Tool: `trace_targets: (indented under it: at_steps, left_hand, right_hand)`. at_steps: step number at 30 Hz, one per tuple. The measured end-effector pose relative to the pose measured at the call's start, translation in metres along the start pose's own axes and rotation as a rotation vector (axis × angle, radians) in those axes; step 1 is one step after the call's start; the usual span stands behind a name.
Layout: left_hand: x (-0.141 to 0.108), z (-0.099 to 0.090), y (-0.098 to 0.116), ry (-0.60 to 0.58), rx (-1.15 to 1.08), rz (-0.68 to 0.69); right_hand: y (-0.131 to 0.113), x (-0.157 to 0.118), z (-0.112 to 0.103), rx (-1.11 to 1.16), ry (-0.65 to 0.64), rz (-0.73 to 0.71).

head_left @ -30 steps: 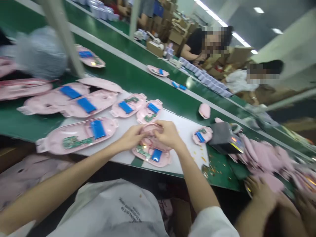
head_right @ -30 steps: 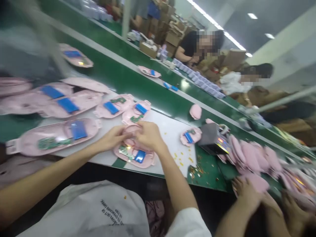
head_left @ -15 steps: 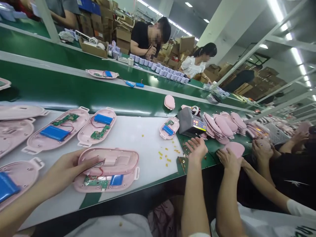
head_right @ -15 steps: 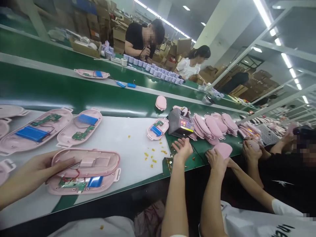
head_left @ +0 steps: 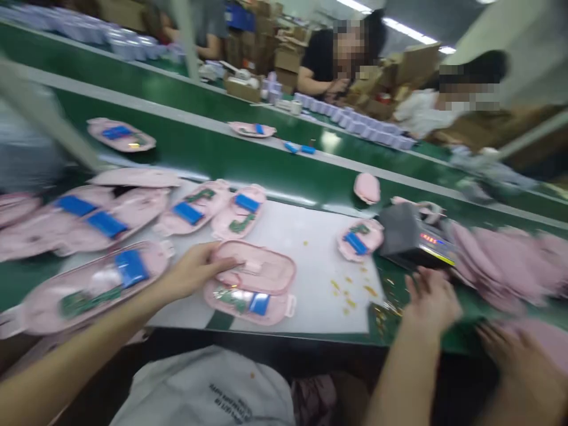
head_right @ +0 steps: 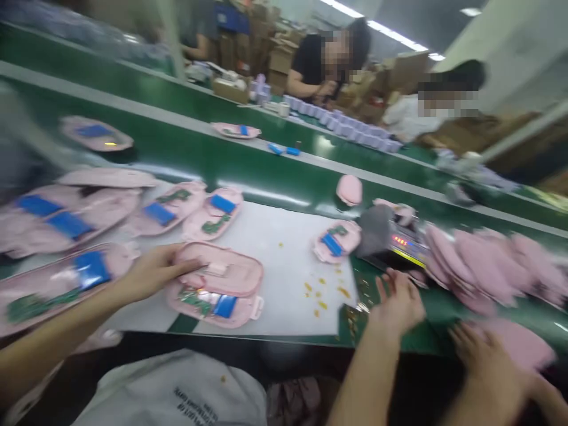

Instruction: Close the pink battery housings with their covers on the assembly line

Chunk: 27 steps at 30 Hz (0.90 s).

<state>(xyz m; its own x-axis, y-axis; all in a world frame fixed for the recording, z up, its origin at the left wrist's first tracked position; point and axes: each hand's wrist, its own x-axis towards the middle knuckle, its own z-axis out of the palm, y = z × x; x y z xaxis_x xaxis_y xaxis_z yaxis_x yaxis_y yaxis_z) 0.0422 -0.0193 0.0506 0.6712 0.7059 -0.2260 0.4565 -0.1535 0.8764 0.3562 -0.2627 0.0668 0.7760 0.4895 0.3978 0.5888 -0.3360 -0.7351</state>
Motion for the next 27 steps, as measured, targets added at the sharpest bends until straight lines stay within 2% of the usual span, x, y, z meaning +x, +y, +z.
trace_targets:
  at_steps: [1,2,3,4,6,7,9,13,20,24,27]
  left_hand:
    - [-0.001,0.0,0.002,-0.028,-0.041,-0.013]
    - [-0.001,0.0,0.002,-0.052,-0.09,-0.02]
    - [-0.001,-0.001,0.001,-0.073,-0.134,-0.018]
    - [-0.001,-0.001,-0.001,-0.08,-0.166,-0.009]
    - [-0.002,-0.003,-0.007,-0.085,-0.194,0.026]
    - [-0.003,-0.003,-0.01,-0.087,-0.196,0.048]
    - [-0.006,-0.004,-0.015,-0.092,-0.197,0.096]
    - [-0.007,-0.005,-0.024,-0.13,-0.319,0.152]
    - [-0.003,-0.005,-0.039,-0.181,-0.679,0.144]
    - [0.002,-0.001,-0.045,-0.219,-0.817,0.174]
    - [0.003,0.001,-0.048,-0.21,-0.797,0.197]
  right_hand:
    - [-0.02,-0.009,0.022,0.132,0.094,0.007]
    - [-0.043,-0.019,0.047,0.251,0.11,-0.004]
    - [-0.068,-0.028,0.073,0.335,0.03,-0.046]
    - [-0.092,-0.037,0.097,0.373,-0.224,-0.138]
    - [-0.131,-0.047,0.14,0.25,-0.584,-0.27]
    - [-0.143,-0.049,0.157,0.174,-0.699,-0.284]
    - [-0.152,-0.047,0.179,0.066,-0.794,-0.254]
    - [-0.147,-0.039,0.187,0.062,-0.849,-0.242]
    - [-0.163,-0.035,0.172,0.297,-0.9,-0.366]
    - [-0.17,-0.037,0.169,0.034,-0.865,-0.628]
    - [-0.166,-0.043,0.175,-0.137,-0.842,-0.762]
